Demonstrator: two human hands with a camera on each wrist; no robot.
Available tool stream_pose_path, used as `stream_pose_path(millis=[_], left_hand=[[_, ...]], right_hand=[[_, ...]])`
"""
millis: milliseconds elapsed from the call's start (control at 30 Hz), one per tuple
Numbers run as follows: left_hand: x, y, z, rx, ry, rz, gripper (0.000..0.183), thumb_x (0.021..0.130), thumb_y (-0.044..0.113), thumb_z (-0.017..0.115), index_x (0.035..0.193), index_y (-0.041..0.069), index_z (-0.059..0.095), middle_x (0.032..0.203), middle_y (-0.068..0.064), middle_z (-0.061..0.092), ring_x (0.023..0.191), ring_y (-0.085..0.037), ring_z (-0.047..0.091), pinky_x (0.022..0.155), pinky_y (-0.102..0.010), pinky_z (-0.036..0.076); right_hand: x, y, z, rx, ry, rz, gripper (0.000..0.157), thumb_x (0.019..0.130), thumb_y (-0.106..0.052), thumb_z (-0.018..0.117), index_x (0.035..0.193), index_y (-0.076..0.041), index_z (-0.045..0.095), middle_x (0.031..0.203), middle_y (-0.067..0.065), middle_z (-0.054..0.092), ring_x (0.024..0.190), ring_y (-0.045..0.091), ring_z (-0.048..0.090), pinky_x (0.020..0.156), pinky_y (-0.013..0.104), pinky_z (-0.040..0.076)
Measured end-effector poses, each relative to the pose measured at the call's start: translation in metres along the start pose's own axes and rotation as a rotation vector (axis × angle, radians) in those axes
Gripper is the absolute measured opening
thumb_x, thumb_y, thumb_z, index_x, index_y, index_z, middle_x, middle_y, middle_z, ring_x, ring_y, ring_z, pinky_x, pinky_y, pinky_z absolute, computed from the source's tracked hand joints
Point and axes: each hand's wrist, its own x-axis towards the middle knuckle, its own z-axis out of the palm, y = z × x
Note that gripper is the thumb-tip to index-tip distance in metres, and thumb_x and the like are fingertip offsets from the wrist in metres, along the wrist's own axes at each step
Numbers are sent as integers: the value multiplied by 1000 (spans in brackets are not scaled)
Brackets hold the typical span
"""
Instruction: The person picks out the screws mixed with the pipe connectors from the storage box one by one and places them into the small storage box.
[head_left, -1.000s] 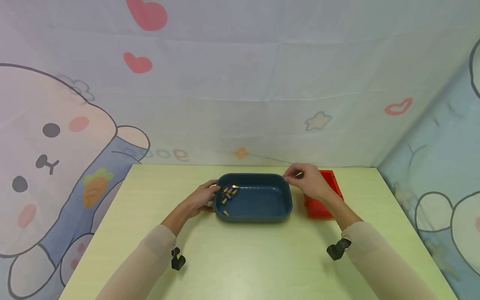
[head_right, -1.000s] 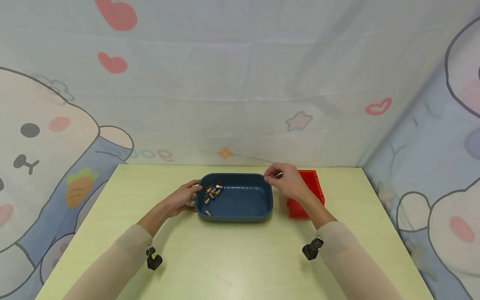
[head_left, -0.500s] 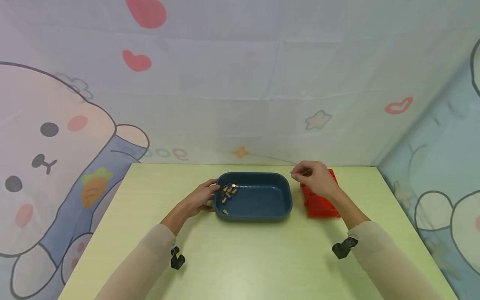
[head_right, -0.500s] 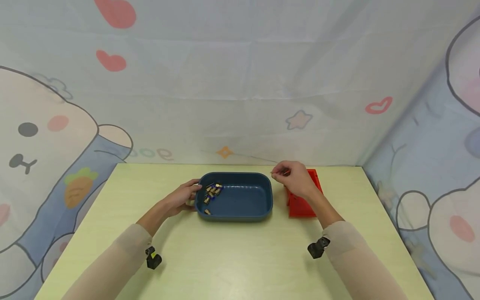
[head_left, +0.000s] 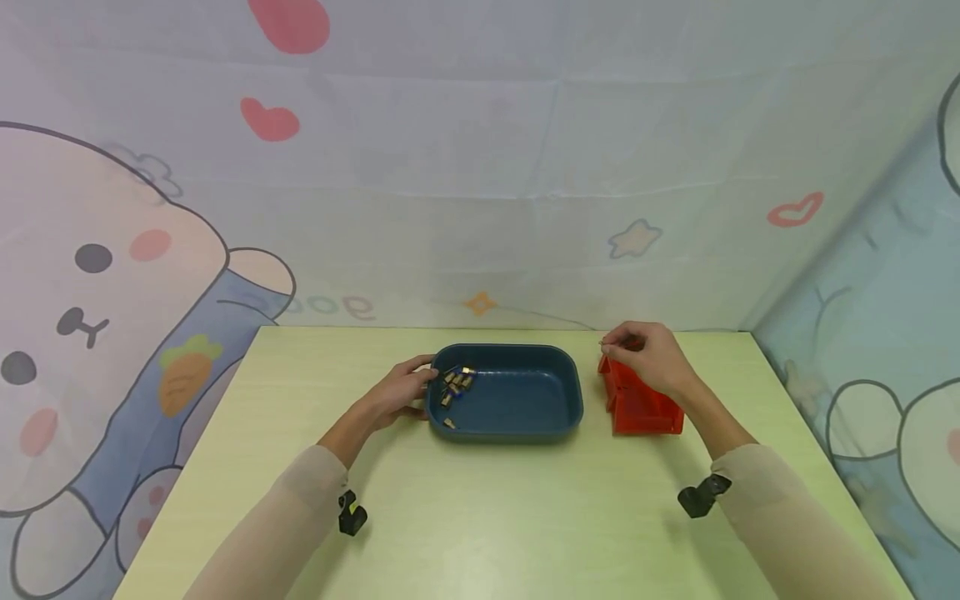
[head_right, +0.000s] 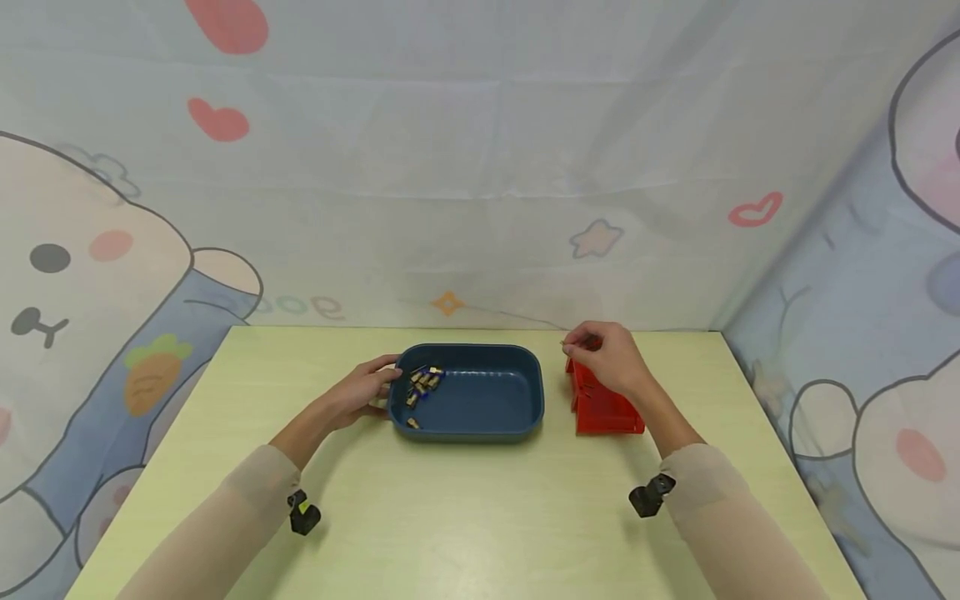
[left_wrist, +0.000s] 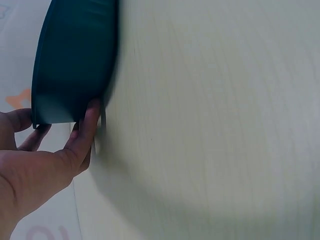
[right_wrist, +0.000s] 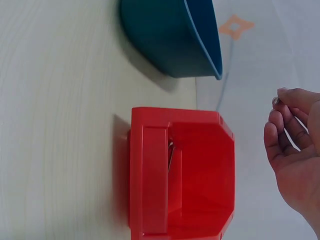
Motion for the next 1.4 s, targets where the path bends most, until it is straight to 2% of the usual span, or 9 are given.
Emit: stream_pose_path(millis=[267, 733, 1133, 1400], left_hand=[[-1, 0, 0, -14, -1, -10, 55, 114, 26, 49, 166, 15, 35, 150, -26, 55, 132, -41, 62, 78, -44, 62], [1, -1, 1, -25, -6, -30, 55, 114, 27, 47, 166, 16, 34, 152, -23, 53, 134, -39, 59, 77, -41, 62], [4, -6, 3, -25, 13, -33, 54, 114, 30, 48, 165, 18, 35, 163, -20, 41, 139, -39, 54, 75, -38, 61], [4, -8, 3, -23, 15, -28, 56, 114, 31, 47, 167, 17, 32, 166, -21, 37, 142, -40, 51, 75, -38, 60]], right_hand=[[-1, 10, -3, -31, 23, 51, 16, 103, -19, 74, 113, -6, 77, 106, 10, 74, 96, 28, 65, 80, 30, 55], [-4, 22, -9, 9, 45, 91, 22, 105, -22, 70, 117, -4, 74, 111, 15, 71, 98, 30, 61, 80, 28, 54], [-3, 34, -12, -29, 93, 81, 21, 105, -21, 70, 115, -3, 74, 110, 15, 71, 97, 29, 60, 78, 27, 53], [-3, 44, -9, -1, 116, 112, 23, 105, -23, 70, 116, -3, 74, 112, 16, 71, 100, 28, 59, 79, 24, 52]])
